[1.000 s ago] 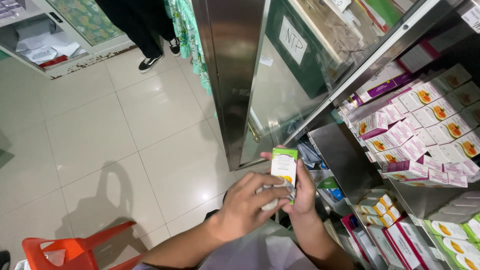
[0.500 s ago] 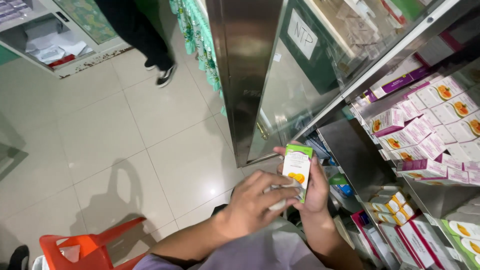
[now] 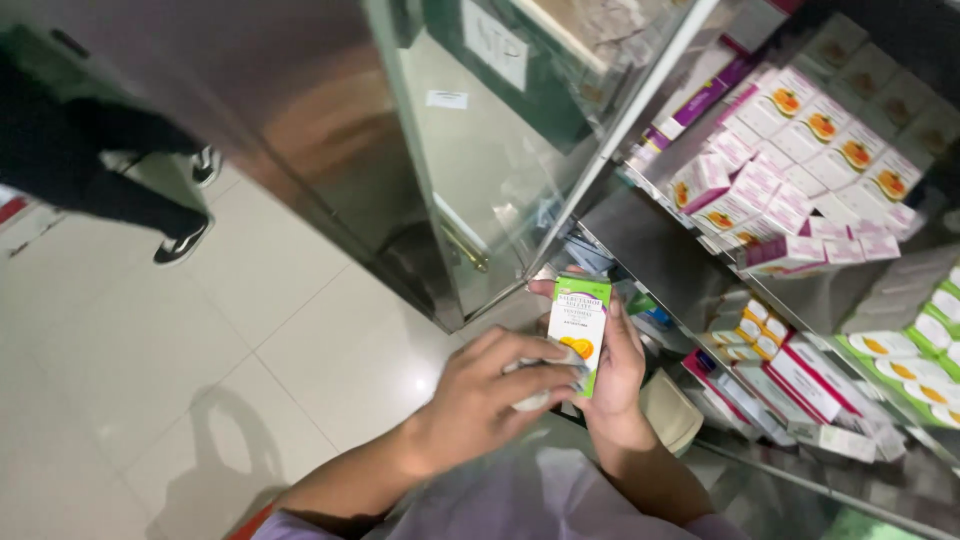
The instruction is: Wiping down and organizing various medication boxes on pharmacy storage shelves.
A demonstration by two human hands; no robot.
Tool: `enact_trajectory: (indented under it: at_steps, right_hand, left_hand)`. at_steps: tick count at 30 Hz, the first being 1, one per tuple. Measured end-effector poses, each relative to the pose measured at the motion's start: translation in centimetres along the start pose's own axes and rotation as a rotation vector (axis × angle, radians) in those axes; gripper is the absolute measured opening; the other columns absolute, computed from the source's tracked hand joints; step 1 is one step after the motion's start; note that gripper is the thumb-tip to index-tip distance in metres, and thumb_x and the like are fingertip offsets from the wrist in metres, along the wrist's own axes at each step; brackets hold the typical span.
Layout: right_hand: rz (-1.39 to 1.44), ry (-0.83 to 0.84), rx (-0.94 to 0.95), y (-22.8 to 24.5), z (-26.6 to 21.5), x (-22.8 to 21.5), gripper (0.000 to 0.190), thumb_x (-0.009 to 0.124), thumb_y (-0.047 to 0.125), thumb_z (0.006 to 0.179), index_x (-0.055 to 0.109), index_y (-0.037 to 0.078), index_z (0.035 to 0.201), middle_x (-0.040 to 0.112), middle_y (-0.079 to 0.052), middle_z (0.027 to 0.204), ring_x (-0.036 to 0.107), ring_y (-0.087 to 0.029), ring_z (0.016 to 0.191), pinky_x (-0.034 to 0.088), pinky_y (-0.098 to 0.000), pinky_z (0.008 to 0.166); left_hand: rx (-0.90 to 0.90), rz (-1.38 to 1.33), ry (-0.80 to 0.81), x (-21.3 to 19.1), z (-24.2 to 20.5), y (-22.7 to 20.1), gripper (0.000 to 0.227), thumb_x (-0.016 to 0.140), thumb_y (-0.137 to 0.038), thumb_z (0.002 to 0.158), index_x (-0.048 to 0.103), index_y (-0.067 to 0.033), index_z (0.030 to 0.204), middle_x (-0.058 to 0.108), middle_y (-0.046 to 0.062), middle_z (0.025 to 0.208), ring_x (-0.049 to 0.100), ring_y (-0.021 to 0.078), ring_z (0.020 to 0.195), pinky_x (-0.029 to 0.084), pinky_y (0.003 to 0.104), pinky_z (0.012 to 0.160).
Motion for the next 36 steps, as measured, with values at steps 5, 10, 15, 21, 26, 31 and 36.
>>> enact_trajectory:
  at_steps: [5, 10, 15, 21, 26, 31, 36]
  right_hand:
    - [-0.043, -0.125, -0.088, -1.6, -2.7, -2.5, 0.052, 0.042, 0.029, 0.107, 0.046, -0.005, 0.146, 0.066, -0.038, 0.117, 0.073, -0.028, 0.083, 0.06, -0.0335, 0.069]
    - [0.012, -0.245, -0.241, 0.0, -3.3, -2.1, 0.044, 0.046, 0.018, 0.106, 0.049, -0.007, 0.142, 0.07, -0.033, 0.111, 0.073, -0.029, 0.083, 0.063, -0.0384, 0.077]
    - [-0.009, -0.23, -0.101, 2.0, -3.2, -1.1, 0.05, 0.044, 0.033, 0.109, 0.046, -0.003, 0.144, 0.06, -0.035, 0.137, 0.068, -0.028, 0.086, 0.055, -0.033, 0.069]
    - [0.027, -0.333, -0.127, 0.1, -5.8, -3.7, 0.043, 0.045, 0.021, 0.109, 0.045, -0.002, 0.146, 0.065, -0.019, 0.119, 0.066, -0.018, 0.092, 0.055, -0.0273, 0.074]
    - [0.01, -0.26, -0.185, 3.4, -4.8, -3.6, 0.049, 0.048, 0.022, 0.102, 0.046, 0.001, 0.146, 0.058, -0.028, 0.134, 0.065, -0.025, 0.096, 0.055, -0.0325, 0.079]
    - [-0.066, -0.214, -0.286, 6.0, -5.4, -4.4, 0.073, 0.055, 0.054, 0.104, 0.035, 0.006, 0.155, 0.056, -0.03, 0.141, 0.068, -0.028, 0.089, 0.055, -0.0328, 0.064]
    - [-0.451, -0.305, -0.308, 6.7, -8.3, -5.8, 0.088, 0.086, 0.02, 0.078, 0.041, -0.003, 0.15, 0.066, -0.018, 0.131, 0.068, -0.024, 0.109, 0.054, -0.0336, 0.097]
  left_hand:
    - [0.042, -0.035, 0.059, -0.3, 3.0, 3.2, 0.016, 0.082, -0.014, 0.087, 0.081, -0.0169, 0.103, 0.075, 0.005, 0.105, 0.07, 0.0319, 0.084, 0.058, 0.041, 0.074]
    - [0.094, -0.099, 0.132, 2.2, 2.4, 2.2, 0.016, 0.08, -0.014, 0.09, 0.08, -0.0176, 0.106, 0.074, 0.004, 0.107, 0.07, 0.0308, 0.088, 0.06, 0.04, 0.078]
    - [0.139, -0.151, 0.383, 2.4, 0.8, 2.7, 0.031, 0.09, -0.013, 0.08, 0.079, -0.0127, 0.109, 0.069, -0.001, 0.114, 0.06, 0.0123, 0.09, 0.052, 0.023, 0.076]
    - [0.194, -0.11, 0.345, 3.0, 6.8, 2.9, 0.03, 0.088, -0.007, 0.079, 0.079, -0.007, 0.107, 0.068, 0.004, 0.116, 0.063, 0.0206, 0.1, 0.053, 0.031, 0.087]
    - [0.259, -0.194, 0.367, 6.6, 2.3, 1.2, 0.025, 0.085, -0.011, 0.084, 0.078, -0.0115, 0.108, 0.067, 0.001, 0.116, 0.058, 0.015, 0.088, 0.05, 0.027, 0.077]
    - [0.174, -0.222, 0.447, 5.9, 2.2, 0.3, 0.026, 0.089, -0.011, 0.078, 0.079, -0.0146, 0.102, 0.069, -0.003, 0.112, 0.063, 0.0137, 0.085, 0.053, 0.028, 0.077]
    - [-0.003, -0.36, 0.312, 5.8, 5.1, -0.3, 0.029, 0.088, 0.001, 0.075, 0.077, -0.0049, 0.101, 0.067, 0.01, 0.112, 0.072, 0.0218, 0.101, 0.06, 0.03, 0.088]
Point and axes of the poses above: each hand's wrist, its own z-axis towards the middle knuckle, its own x-axis out of the palm, y = z × x, the point moved 4 cm from there along z, towards the middle knuckle
